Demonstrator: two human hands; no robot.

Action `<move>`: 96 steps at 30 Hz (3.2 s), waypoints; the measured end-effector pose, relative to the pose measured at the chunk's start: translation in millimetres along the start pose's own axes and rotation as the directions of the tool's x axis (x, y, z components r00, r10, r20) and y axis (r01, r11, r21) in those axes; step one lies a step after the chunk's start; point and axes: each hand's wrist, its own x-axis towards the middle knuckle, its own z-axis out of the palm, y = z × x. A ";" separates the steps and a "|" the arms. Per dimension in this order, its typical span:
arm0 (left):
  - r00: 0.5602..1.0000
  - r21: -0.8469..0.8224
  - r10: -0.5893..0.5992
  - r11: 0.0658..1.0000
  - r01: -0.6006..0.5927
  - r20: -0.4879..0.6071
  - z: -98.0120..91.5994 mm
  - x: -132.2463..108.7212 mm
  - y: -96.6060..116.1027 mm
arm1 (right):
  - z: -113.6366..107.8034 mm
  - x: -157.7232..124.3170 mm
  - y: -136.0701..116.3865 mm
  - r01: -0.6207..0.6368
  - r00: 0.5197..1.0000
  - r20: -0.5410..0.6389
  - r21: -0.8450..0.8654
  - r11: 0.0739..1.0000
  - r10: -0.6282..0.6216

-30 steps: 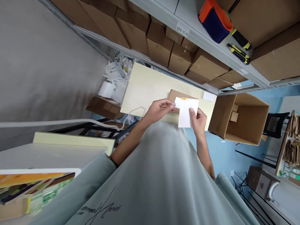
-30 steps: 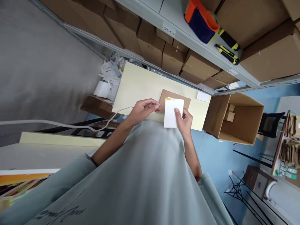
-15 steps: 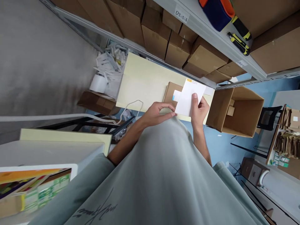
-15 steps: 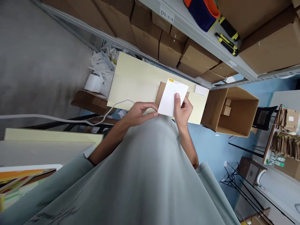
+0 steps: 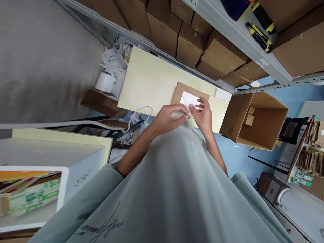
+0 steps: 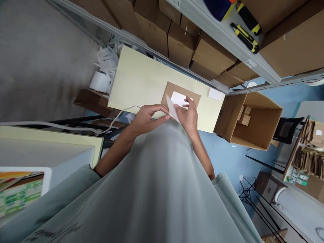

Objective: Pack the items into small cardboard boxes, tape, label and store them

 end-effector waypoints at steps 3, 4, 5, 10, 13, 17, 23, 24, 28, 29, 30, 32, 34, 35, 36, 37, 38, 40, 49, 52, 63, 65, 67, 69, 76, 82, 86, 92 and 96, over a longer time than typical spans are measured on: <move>0.999 0.066 -0.003 0.998 0.005 -0.036 5.4 0.9 -3.7 | -16.4 -13.9 -9.2 0.105 0.989 0.102 0.045 0.993 -0.109; 0.999 0.079 -0.001 0.997 0.004 -0.042 6.8 1.0 -5.0 | -22.5 -18.6 -13.8 0.123 0.978 0.159 0.077 0.989 -0.134; 0.999 0.091 -0.001 0.996 0.005 -0.045 8.2 1.0 -6.0 | -28.0 -22.9 -18.1 0.134 0.966 0.207 0.101 0.986 -0.153; 1.000 0.109 -0.014 0.994 0.017 -0.026 15.8 0.9 -7.3 | -36.7 -32.5 -27.4 0.170 0.961 0.208 0.090 0.981 -0.185; 0.999 0.105 -0.025 0.994 0.028 -0.032 19.1 0.6 -7.0 | -32.7 -33.4 -29.1 0.142 0.970 0.189 0.076 0.987 -0.154; 0.999 0.095 -0.023 0.995 0.026 -0.034 18.0 -0.6 -9.1 | -26.2 -34.4 -29.9 0.103 0.983 0.147 0.056 0.993 -0.110; 0.985 0.155 -0.083 0.982 0.107 -0.152 -8.0 -0.7 -37.8 | -16.8 -26.4 -16.4 -0.044 0.998 -0.039 0.129 0.991 0.049; 0.978 0.165 -0.095 0.978 0.126 -0.183 -15.9 0.3 -47.4 | -16.0 -24.7 -13.8 -0.069 0.994 -0.076 0.141 0.988 0.080; 0.922 0.189 -0.197 0.944 0.270 -0.333 -58.2 8.6 -92.4 | -16.1 -24.6 -8.0 -0.143 0.966 -0.184 0.192 0.971 0.179; 0.893 0.191 -0.241 0.924 0.331 -0.380 -72.4 11.8 -103.1 | -16.4 -26.6 -7.6 -0.164 0.959 -0.198 0.203 0.965 0.205; 0.853 0.191 -0.289 0.896 0.401 -0.434 -88.6 15.3 -112.7 | -16.5 -29.2 -7.4 -0.187 0.951 -0.207 0.214 0.959 0.232; 0.744 0.183 -0.359 0.824 0.537 -0.564 -126.3 23.3 -127.5 | -15.5 -35.3 -7.6 -0.227 0.931 -0.231 0.240 0.944 0.282; 0.614 0.169 -0.364 0.752 0.638 -0.700 -169.4 32.7 -135.4 | -12.0 -41.7 -9.0 -0.246 0.913 -0.260 0.265 0.933 0.314; 0.553 0.161 -0.344 0.723 0.671 -0.759 -191.7 38.3 -136.8 | -9.1 -44.7 -10.4 -0.250 0.907 -0.268 0.275 0.928 0.324; 0.506 0.157 -0.314 0.707 0.689 -0.803 -213.9 44.7 -136.7 | -5.6 -47.5 -12.2 -0.253 0.905 -0.270 0.281 0.926 0.329; 0.468 0.153 -0.281 0.702 0.695 -0.838 -235.7 52.2 -135.2 | -1.4 -50.0 -14.3 -0.254 0.905 -0.268 0.283 0.925 0.331; 0.450 0.152 -0.256 0.707 0.690 -0.855 -256.9 60.9 -132.6 | 3.2 -52.0 -16.6 -0.256 0.907 -0.261 0.282 0.925 0.331; 0.439 0.148 -0.216 0.739 0.657 -0.872 -297.4 81.7 -124.6 | 12.9 -54.6 -20.8 -0.259 0.910 -0.253 0.275 0.926 0.329; 0.851 0.448 0.001 0.850 0.276 -0.524 -377.6 162.0 -81.8 | 36.8 -59.3 -33.0 -0.230 0.904 -0.280 0.321 0.919 0.324; 0.804 0.353 -0.060 0.877 0.326 -0.592 -313.3 159.6 -84.5 | 36.6 -59.6 -37.1 -0.220 0.892 -0.310 0.336 0.916 0.328; 0.991 -0.364 -0.125 0.921 0.136 0.054 -51.8 48.7 -59.1 | 9.5 -46.1 -26.2 -0.133 0.912 -0.367 0.159 0.978 0.184; 0.988 -0.395 -0.121 0.907 0.148 0.091 -43.1 38.6 -37.1 | 3.2 -44.9 -22.8 -0.121 0.915 -0.363 0.167 0.979 0.175; 0.989 -0.386 -0.111 0.912 0.141 0.097 -37.7 33.5 -17.4 | -3.5 -43.3 -19.6 -0.110 0.920 -0.353 0.186 0.976 0.171; 0.991 -0.342 -0.105 0.931 0.126 0.078 -31.9 31.7 -2.5 | -11.0 -40.8 -16.1 -0.094 0.925 -0.342 0.211 0.973 0.164; 0.994 -0.180 -0.113 0.978 0.109 -0.013 0.9 38.4 9.0 | -38.6 -29.1 3.3 -0.050 0.945 -0.300 0.254 0.966 0.128; 0.988 -0.235 -0.151 0.962 0.140 -0.031 29.5 47.3 0.3 | -60.9 -19.2 21.6 0.000 0.970 -0.238 0.204 0.979 0.049; 0.966 -0.282 -0.253 0.931 0.231 -0.045 46.2 53.0 -7.0 | -70.6 -11.3 30.4 0.160 0.957 -0.252 0.048 0.986 -0.143; 0.873 -0.398 -0.484 0.815 0.422 -0.066 70.2 53.8 -25.6 | -64.3 -10.4 46.0 0.524 0.836 0.019 -0.326 0.787 -0.549; 0.836 -0.415 -0.530 0.799 0.436 -0.143 78.3 52.4 -39.2 | -57.3 -14.7 57.9 0.616 0.772 0.156 -0.423 0.665 -0.616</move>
